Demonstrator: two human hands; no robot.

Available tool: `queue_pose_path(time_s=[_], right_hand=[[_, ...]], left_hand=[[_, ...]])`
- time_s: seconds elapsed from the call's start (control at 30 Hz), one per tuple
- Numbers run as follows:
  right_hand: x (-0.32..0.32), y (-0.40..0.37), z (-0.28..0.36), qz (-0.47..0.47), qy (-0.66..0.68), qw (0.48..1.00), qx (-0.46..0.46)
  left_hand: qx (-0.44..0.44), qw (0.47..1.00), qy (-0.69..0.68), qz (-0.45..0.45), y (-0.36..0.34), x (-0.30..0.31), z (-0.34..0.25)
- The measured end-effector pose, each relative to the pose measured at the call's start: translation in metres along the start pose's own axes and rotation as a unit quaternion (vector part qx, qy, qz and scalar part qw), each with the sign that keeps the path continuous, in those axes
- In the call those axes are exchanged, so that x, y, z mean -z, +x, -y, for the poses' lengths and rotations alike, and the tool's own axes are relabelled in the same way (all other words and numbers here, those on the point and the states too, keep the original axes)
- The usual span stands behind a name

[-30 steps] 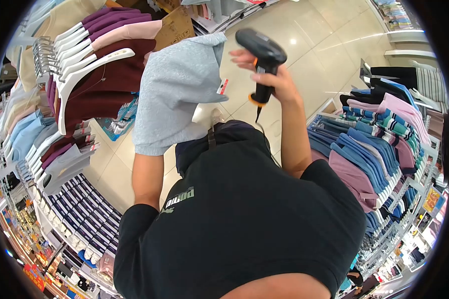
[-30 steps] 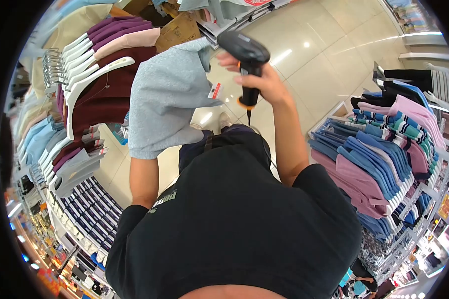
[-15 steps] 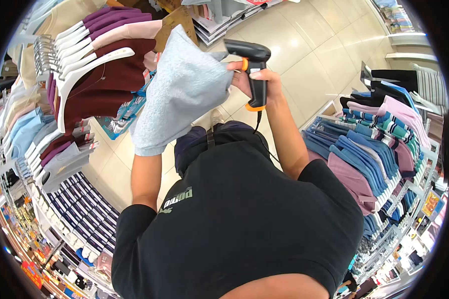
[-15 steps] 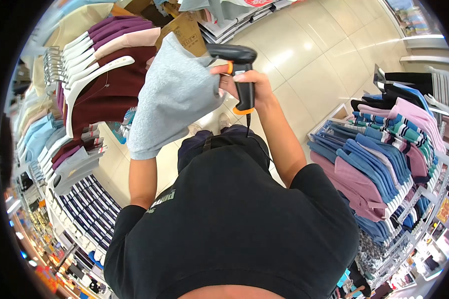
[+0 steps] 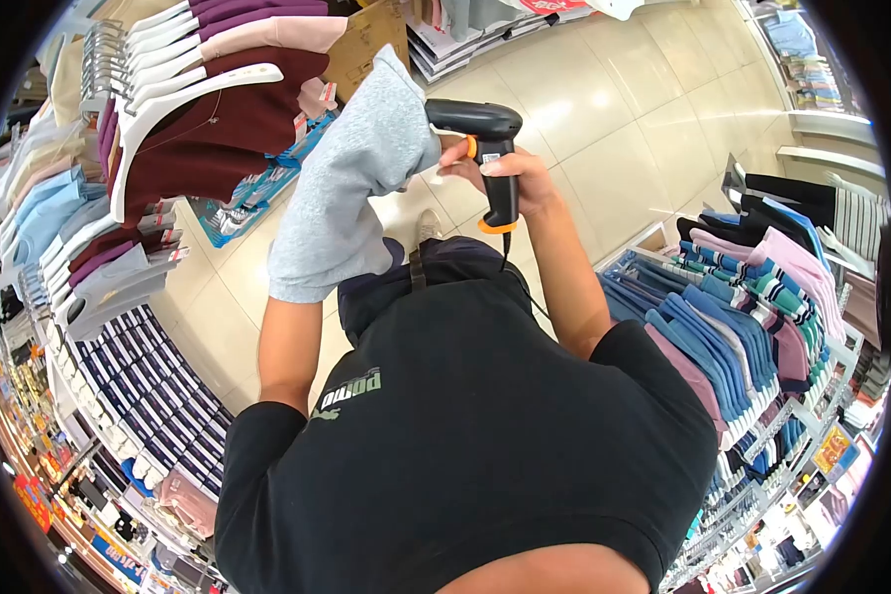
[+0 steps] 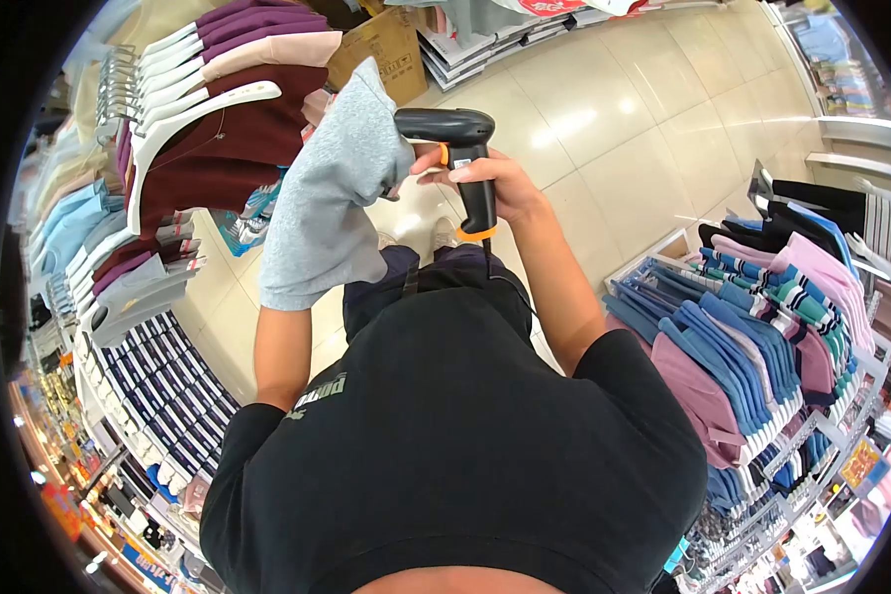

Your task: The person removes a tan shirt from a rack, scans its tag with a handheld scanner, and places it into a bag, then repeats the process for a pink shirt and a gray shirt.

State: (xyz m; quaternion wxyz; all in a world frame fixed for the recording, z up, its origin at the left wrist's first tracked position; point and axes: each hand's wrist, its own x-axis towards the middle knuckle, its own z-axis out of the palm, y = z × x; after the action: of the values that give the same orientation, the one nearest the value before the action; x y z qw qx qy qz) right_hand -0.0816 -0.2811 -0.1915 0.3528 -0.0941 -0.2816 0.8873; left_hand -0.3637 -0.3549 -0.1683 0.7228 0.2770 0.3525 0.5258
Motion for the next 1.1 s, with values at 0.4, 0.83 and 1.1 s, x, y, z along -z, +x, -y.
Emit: queue_pose_path(time_s=[0.4,0.83,1.1], right_hand=[[0.007,0.020,-0.001,0.075,-0.005,0.996,-0.036],[-0.001,0.008,0.056,0.049,-0.037,0.993,0.096],[0.006,0.007,0.071,0.030,-0.049,0.991,0.118]], left_hand=[[-0.010,1.000,-0.001,0.009,0.012,-0.015,0.013],[-0.085,0.971,0.174,-0.142,-0.017,0.088,-0.019],[-0.106,0.933,0.268,-0.216,-0.020,0.145,-0.014]])
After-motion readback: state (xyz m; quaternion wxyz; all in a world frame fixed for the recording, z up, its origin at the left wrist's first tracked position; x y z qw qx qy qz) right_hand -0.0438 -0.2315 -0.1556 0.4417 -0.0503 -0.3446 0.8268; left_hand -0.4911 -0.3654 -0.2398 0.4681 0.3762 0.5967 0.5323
